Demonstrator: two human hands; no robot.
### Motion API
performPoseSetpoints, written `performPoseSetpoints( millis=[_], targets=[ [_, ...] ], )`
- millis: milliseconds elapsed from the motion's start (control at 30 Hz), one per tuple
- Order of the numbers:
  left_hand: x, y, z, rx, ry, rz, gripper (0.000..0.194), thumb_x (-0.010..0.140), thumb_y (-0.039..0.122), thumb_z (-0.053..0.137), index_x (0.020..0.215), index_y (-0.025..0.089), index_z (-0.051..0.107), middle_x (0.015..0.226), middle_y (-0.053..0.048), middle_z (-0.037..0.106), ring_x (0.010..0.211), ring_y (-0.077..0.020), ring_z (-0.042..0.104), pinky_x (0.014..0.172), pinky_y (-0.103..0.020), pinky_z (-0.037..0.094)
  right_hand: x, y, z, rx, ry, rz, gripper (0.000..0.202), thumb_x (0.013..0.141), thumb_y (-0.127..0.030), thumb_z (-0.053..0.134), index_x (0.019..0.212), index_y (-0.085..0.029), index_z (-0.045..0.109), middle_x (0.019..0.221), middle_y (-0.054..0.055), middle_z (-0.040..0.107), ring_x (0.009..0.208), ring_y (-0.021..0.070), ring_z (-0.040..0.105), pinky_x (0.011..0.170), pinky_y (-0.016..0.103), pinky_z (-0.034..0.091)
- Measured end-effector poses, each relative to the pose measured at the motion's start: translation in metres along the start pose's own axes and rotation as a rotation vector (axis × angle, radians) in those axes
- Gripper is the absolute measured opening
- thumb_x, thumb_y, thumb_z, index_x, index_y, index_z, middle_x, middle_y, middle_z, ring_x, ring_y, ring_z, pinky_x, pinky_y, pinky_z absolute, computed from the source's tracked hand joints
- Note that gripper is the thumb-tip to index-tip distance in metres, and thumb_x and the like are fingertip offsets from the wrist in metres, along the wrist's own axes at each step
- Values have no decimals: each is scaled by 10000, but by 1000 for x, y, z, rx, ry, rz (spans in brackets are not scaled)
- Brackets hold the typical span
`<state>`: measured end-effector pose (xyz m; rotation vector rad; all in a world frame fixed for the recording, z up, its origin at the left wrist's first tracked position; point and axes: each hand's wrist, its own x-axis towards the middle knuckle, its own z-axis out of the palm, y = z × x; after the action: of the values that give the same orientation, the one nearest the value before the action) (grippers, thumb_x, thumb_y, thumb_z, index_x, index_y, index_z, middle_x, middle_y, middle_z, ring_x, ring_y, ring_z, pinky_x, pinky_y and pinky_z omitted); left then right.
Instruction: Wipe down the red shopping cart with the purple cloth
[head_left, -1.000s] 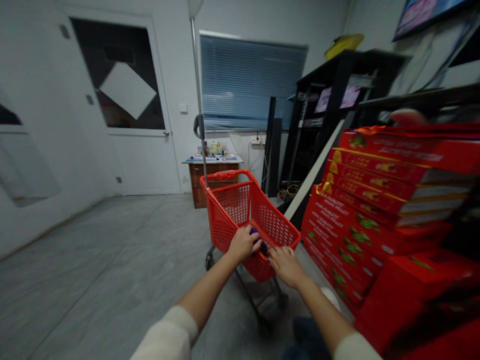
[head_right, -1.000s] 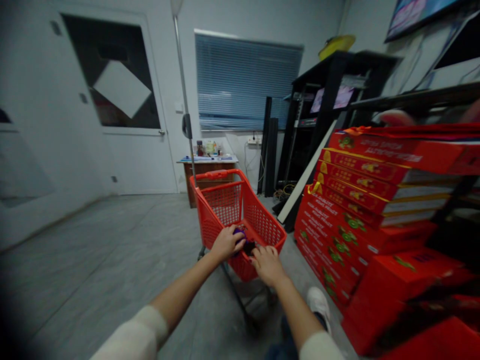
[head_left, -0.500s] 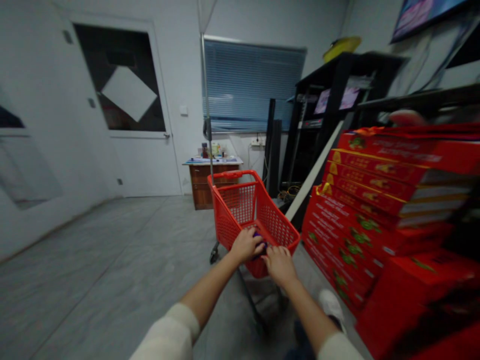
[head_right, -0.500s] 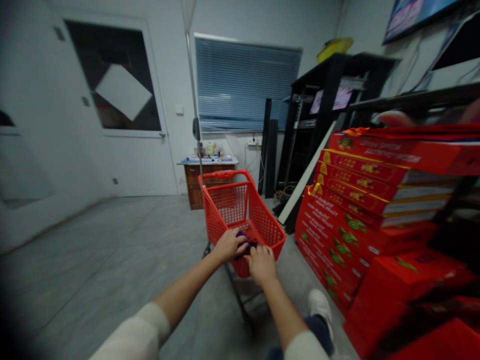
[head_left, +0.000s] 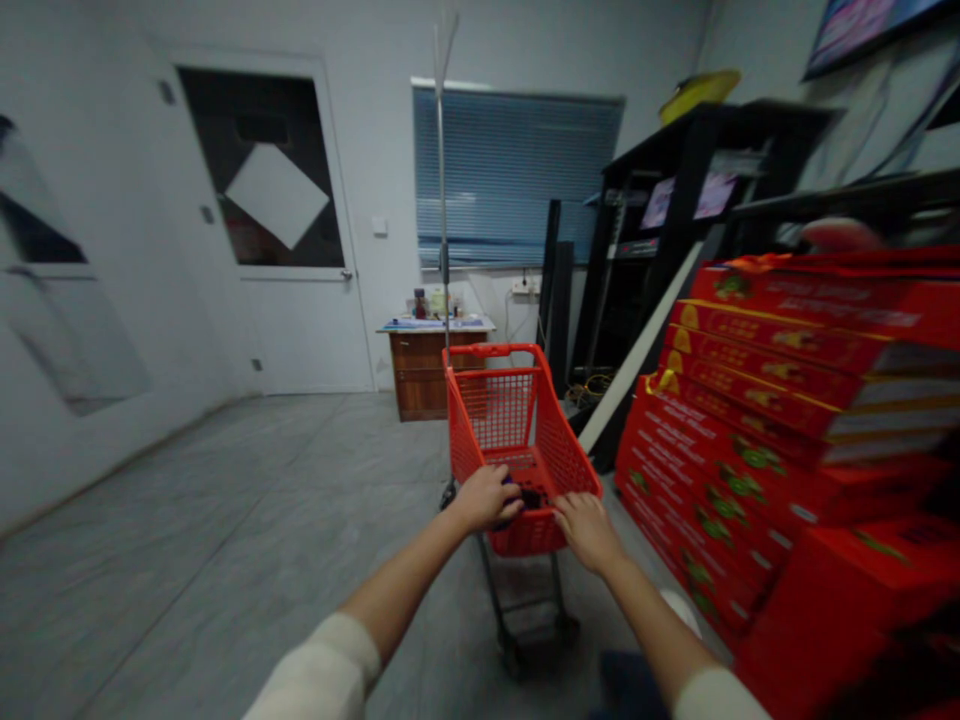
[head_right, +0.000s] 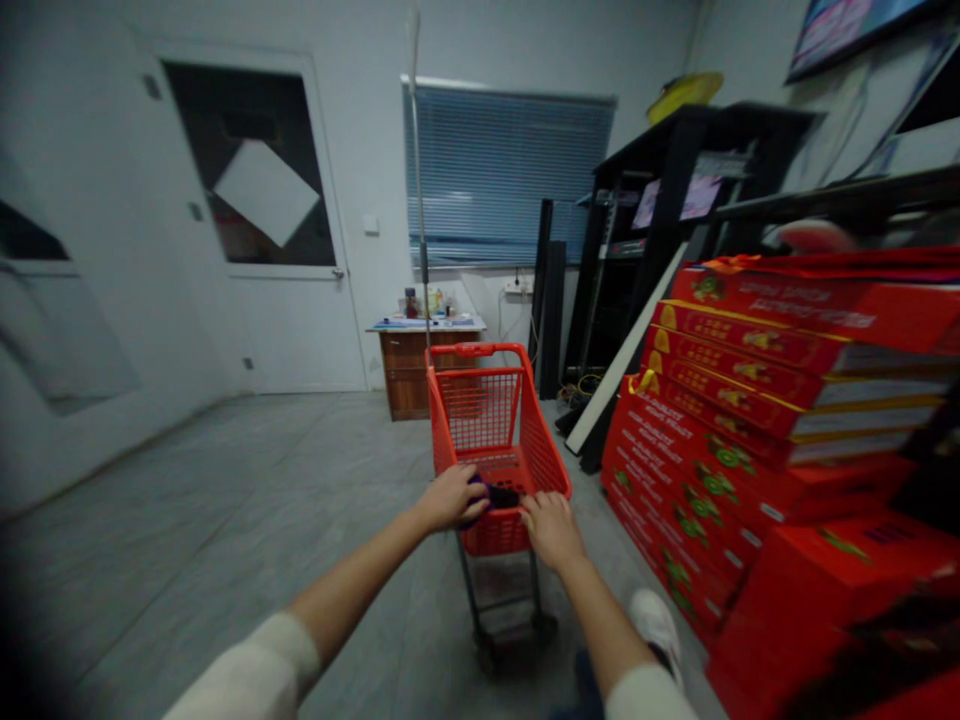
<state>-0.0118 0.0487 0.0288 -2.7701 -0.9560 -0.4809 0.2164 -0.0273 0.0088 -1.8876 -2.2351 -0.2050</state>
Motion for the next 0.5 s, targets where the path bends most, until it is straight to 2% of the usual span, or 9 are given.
performPoseSetpoints(
  millis=[67, 200, 300, 400, 500],
  targets=[
    [3, -10, -5, -6, -16, -10, 340, 932, 468, 458, 991, 248, 711, 991, -67, 563, 902, -183, 554, 824, -298, 448, 0, -4, 4, -3, 24, 9, 338, 995, -326, 349, 1129, -223, 642, 1093, 76, 645, 1044, 216, 532, 972, 332, 305],
    [12, -21, -10, -13, 5, -136, 329, 944, 426, 447, 994, 232, 707, 983, -70, 568, 923, -181, 556, 848, -294, 447, 3, -13, 5, -25, 11, 39, 320, 991, -337, 368, 1073, -228, 657, 1036, 70, 653, 1013, 219, 540, 938, 334, 311],
    [10, -7, -3, 26, 13, -194, 339, 940, 435, 451, 968, 219, 711, 980, -79, 572, 933, -194, 559, 855, -316, 449, 7, -19, 4, -62, 13, 109, 301, 978, -323, 398, 1048, -222, 673, 1014, 84, 663, 1009, 229, 545, 918, 345, 313],
    [4, 11, 2, 77, 11, -175, 352, 936, 447, 450, 956, 215, 714, 992, -89, 580, 927, -210, 568, 840, -341, 454, 8, -23, 4, -71, 21, 128, 295, 972, -317, 409, 1042, -228, 681, 1008, 89, 671, 1010, 228, 550, 914, 346, 312],
    [-1, 11, -2, 65, -27, -119, 349, 931, 457, 457, 961, 222, 713, 966, -84, 584, 885, -204, 575, 806, -336, 461, 7, -26, 6, -79, 32, 129, 292, 970, -321, 415, 1029, -228, 685, 1005, 89, 674, 1003, 227, 555, 904, 348, 315]
  ],
)
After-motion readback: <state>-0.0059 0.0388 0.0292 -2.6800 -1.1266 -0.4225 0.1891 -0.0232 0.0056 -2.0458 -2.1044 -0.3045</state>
